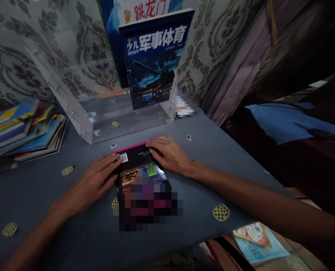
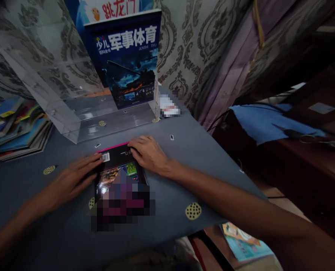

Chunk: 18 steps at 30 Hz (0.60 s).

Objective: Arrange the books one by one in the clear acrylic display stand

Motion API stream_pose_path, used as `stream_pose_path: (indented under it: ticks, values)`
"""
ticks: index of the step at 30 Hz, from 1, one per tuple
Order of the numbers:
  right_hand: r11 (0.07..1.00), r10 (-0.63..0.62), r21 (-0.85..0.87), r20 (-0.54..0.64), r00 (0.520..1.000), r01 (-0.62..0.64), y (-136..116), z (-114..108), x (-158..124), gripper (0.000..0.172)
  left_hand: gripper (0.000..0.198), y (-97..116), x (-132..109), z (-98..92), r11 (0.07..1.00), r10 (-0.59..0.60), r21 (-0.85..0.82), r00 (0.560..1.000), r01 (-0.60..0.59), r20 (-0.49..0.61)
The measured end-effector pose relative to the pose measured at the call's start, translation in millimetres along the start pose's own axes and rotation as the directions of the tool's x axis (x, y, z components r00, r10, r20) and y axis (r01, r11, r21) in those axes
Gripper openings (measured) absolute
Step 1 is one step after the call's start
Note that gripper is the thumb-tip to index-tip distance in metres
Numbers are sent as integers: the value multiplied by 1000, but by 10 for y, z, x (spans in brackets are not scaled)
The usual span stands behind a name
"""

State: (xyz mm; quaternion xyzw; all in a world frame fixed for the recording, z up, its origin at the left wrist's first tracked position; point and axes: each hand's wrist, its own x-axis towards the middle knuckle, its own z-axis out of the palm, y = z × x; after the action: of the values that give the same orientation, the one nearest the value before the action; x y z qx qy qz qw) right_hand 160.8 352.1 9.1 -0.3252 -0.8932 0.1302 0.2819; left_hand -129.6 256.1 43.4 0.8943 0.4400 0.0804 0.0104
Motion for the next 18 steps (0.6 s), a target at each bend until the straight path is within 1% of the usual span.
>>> stream_pose_path:
  ticks: [3, 7, 11, 14, 18]
  values:
    - [995, 55, 88, -18, 998, -53, 32, -7, 4, 25, 43, -10, 226, 118, 999, -10, 52, 999, 11, -34]
    - [975, 142, 175, -6, 990, -139, 76, -14, 3, 29, 41, 85, 587, 167, 996, 47, 71, 998, -45, -30]
    - [951, 161, 267, -4, 987, -154, 112, -24, 9, 33, 39, 163, 889, 212, 994, 99, 41, 995, -98, -15]
    - [927, 181, 335, 0, 984, -170, 129, -31, 18, 37, 39, 218, 995, 253, 994, 108, 25, 994, -107, -34]
    - [917, 193, 357, -1, 981, -180, 137, -33, 26, 37, 40, 295, 984, 266, 994, 106, 24, 993, -105, -60]
